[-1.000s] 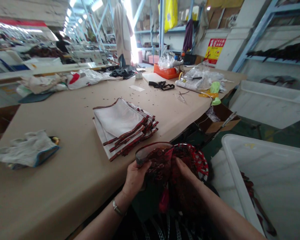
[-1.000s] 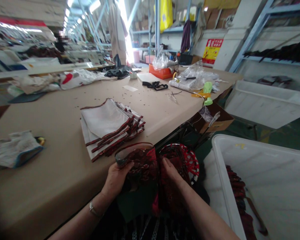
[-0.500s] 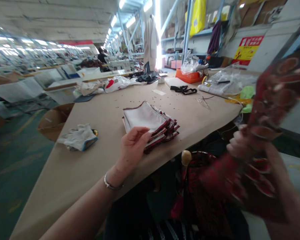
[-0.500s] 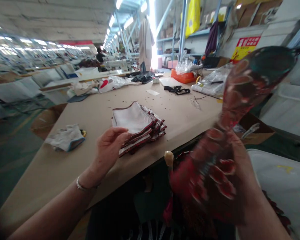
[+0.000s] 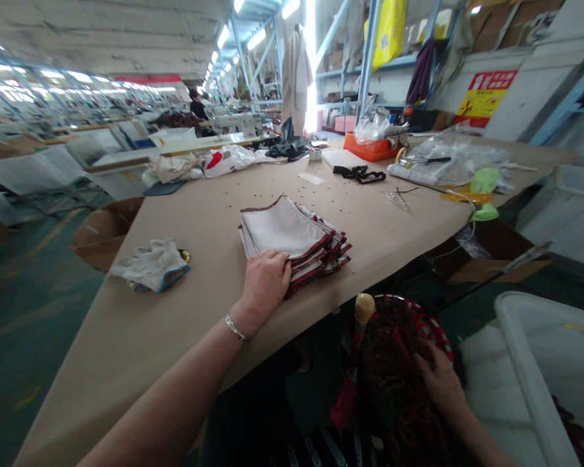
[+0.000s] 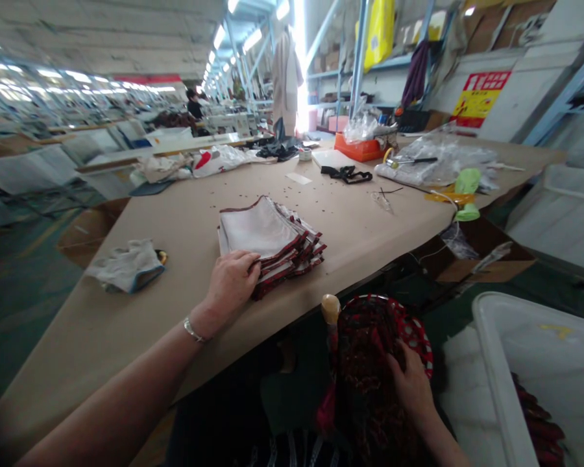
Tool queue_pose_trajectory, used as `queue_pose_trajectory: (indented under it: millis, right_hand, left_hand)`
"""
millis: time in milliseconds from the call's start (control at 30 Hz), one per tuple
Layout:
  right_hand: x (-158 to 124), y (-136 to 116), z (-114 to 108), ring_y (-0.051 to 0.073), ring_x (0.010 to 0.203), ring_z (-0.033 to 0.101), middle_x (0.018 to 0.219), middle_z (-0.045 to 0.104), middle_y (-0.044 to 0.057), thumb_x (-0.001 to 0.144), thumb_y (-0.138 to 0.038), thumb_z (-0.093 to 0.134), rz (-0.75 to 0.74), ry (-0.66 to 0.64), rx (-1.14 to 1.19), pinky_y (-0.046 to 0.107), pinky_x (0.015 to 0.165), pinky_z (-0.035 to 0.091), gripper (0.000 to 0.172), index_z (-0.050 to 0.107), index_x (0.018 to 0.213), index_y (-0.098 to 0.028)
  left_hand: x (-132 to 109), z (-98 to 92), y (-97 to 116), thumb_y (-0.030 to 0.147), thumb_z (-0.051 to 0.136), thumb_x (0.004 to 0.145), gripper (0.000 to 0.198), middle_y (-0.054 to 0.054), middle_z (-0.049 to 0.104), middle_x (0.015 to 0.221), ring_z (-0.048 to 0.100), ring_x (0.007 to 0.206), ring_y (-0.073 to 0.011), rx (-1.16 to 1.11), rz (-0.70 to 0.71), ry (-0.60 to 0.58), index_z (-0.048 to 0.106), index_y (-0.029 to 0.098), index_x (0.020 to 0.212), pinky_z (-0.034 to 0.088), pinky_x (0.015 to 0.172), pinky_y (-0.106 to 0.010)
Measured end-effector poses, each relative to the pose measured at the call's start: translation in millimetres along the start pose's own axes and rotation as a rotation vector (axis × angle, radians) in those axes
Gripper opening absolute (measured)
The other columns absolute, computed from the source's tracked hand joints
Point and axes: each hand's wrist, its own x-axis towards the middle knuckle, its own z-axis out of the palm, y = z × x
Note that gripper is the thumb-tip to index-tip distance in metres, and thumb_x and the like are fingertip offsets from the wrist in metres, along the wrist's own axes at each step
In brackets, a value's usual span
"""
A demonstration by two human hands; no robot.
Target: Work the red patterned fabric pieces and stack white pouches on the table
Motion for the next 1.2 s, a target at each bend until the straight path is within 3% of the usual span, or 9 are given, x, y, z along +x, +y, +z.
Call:
queue_pose_trajectory:
  millis: [133,300,400,533,700,833,933,1067,1200]
  right_hand:
    - [8.5,-79.3,-23.3,0.024,0.103,0.060,0.109,0.064,0.009,0.084,-0.049,0.048,-0.168,-0.012,0.125,0.043,0.096,0.046,0.038,0.059,0.108,-0.022]
    - [14.5,-222.4,-42.6,0.017,0.100,0.058,0.105,0.062,0.005,0.091,-0.022,0.048,-0.811,-0.023,0.236,0.033,0.090,0.048,0.016,0.060,0.102,-0.025]
    - [23.5,-294.1,-31.1,0.021,0.105,0.053,0.107,0.061,0.008,0.091,-0.020,0.048,-1.105,-0.026,0.123,0.037,0.095,0.046,0.024,0.058,0.113,-0.020]
    - [43.3,-353.0,6.9,0.028,0.110,0.049,0.116,0.059,0.012,0.087,-0.025,0.055,-1.176,-0.074,-0.262,0.044,0.097,0.043,0.035,0.056,0.120,-0.016]
    - [72.1,-371.7,30.2,0.026,0.093,0.060,0.098,0.065,0.011,0.087,-0.011,0.040,-1.023,-0.126,-0.608,0.037,0.078,0.049,0.025,0.063,0.094,-0.016]
    - [76.0,-366.0,12.7,0.025,0.087,0.065,0.100,0.068,0.010,0.082,-0.009,0.040,-0.835,-0.088,-0.546,0.035,0.073,0.050,0.033,0.059,0.108,-0.017]
    - [59.1,-354.2,1.8,0.025,0.099,0.062,0.111,0.066,0.011,0.081,-0.009,0.044,-0.875,-0.074,-0.423,0.035,0.084,0.048,0.042,0.054,0.122,-0.016]
    - [26.4,-326.7,4.5,0.027,0.094,0.062,0.102,0.067,0.012,0.084,-0.007,0.036,-0.892,-0.193,-0.402,0.038,0.083,0.049,0.044,0.057,0.122,-0.013]
    - [9.9,-297.7,8.5,0.027,0.097,0.062,0.104,0.068,0.013,0.079,-0.006,0.038,-0.759,-0.321,-0.045,0.039,0.087,0.048,0.046,0.062,0.118,-0.013]
  left_hand:
    - [7.8,-1.4,-2.8,0.022,0.045,0.085,0.027,-0.009,0.071,0.086,0.065,0.085,-0.0225,-0.003,-0.022,0.008,0.071,0.018,0.085,0.046,0.081,-0.034]
    - [14.0,-16.0,-0.6,0.020,0.046,0.083,0.024,-0.007,0.071,0.083,0.064,0.081,-0.0217,-0.040,-0.073,0.166,0.070,0.019,0.082,0.047,0.077,-0.033]
    - [11.1,-27.3,4.5,0.017,0.048,0.081,0.020,-0.006,0.070,0.084,0.063,0.081,-0.0217,-0.065,-0.042,0.215,0.068,0.018,0.082,0.046,0.078,-0.033]
    - [2.0,-38.0,9.3,0.015,0.049,0.079,0.016,-0.005,0.068,0.083,0.062,0.080,-0.0207,-0.080,-0.003,0.215,0.065,0.019,0.079,0.045,0.077,-0.032]
    - [-11.3,-42.7,-0.9,0.012,0.048,0.077,0.017,-0.005,0.067,0.084,0.061,0.082,-0.0212,-0.049,-0.020,0.194,0.063,0.020,0.079,0.044,0.079,-0.033]
    - [-18.5,-34.6,-17.2,0.017,0.049,0.077,0.015,-0.004,0.065,0.081,0.059,0.074,-0.0191,-0.142,-0.169,0.105,0.063,0.019,0.078,0.044,0.070,-0.031]
    - [-18.7,-30.5,-15.5,0.025,0.053,0.075,0.012,0.001,0.058,0.060,0.054,0.054,-0.0138,-0.578,-0.401,0.139,0.063,0.018,0.074,0.041,0.052,-0.025]
    - [-17.8,-49.0,17.2,0.033,0.068,0.066,0.022,0.003,0.062,0.066,0.057,0.051,-0.0117,-1.380,-0.700,0.377,0.060,0.018,0.079,0.045,0.043,-0.021]
    - [-28.3,-64.3,52.5,0.033,0.081,0.055,0.035,0.001,0.065,0.071,0.059,0.057,-0.0119,-1.793,-0.836,0.290,0.061,0.017,0.080,0.050,0.048,-0.021]
